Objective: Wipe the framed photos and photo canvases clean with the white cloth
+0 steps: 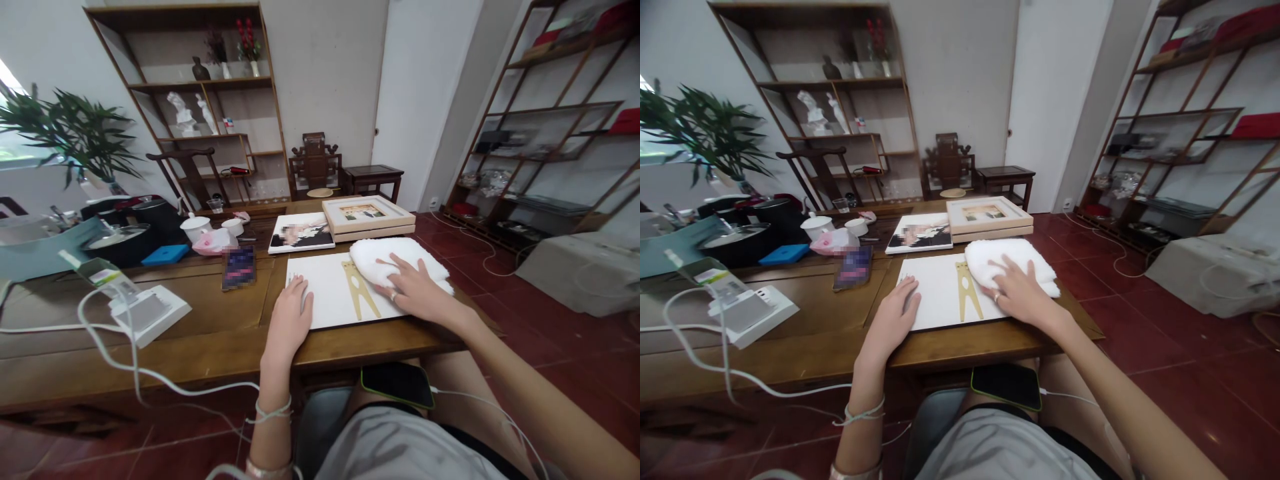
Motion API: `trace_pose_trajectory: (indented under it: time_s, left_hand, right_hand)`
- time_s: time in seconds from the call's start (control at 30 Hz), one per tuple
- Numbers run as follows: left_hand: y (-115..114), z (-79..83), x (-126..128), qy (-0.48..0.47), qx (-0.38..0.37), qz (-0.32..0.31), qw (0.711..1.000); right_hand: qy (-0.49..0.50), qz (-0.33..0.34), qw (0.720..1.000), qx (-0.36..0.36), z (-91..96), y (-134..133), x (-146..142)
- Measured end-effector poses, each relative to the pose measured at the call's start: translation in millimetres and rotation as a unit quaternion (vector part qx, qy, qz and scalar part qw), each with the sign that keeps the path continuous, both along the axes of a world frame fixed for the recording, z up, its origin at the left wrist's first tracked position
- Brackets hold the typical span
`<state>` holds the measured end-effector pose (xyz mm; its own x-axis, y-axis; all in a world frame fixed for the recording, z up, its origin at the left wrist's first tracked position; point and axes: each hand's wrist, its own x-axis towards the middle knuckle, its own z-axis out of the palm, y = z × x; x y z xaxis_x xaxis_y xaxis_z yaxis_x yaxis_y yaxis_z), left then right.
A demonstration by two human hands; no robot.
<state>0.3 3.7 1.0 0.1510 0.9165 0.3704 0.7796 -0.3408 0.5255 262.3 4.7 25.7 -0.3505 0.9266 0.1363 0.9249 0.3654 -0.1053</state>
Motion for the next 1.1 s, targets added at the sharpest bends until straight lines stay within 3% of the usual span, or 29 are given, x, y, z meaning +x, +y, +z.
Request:
trace_pose_trajectory:
  time_s: [0.17, 0.3, 0.43, 0.67, 0.87, 1.0, 1.1]
  left_hand:
    - [-0.6, 0.3, 0.6, -0.001, -0.003, 0.004, 1.000]
    - [-0.4, 0.1, 0.9, 0.000, -0.002, 0.004, 1.000]
    - [-0.3, 0.2, 0.9, 0.000, 0.000, 0.005, 1.000]
    - [0.7, 0.7, 0.7, 0.002, -0.003, 0.001, 1.000]
    - [0.9, -0.9, 0.3, 0.000, 0.007, 0.001, 1.000]
    - [1.3, -2.1, 0.1, 0.001, 0.016, 0.002, 1.000]
    - [1.6, -2.2, 0.3, 0.006, 0.011, 0.002, 1.000]
  right_hand:
    - [-0.002, 0.015, 0.999, 0.038, -6.7, -57.3, 0.8]
    - [0.003, 0.016, 0.999, 0.044, -8.5, -74.4, 2.8]
    - [-0.003, 0.024, 0.999, 0.029, -3.5, -59.6, 2.7]
    - [0.015, -0.006, 0.999, -0.047, 9.0, 0.0, -12.1]
    - [0.051, -0.055, 0.995, -0.064, 10.3, 42.6, -35.3]
    - [0.055, -0.049, 0.995, -0.063, 8.7, 46.3, -47.0]
    - [0.047, -0.033, 0.997, -0.049, 6.0, 30.9, -54.2]
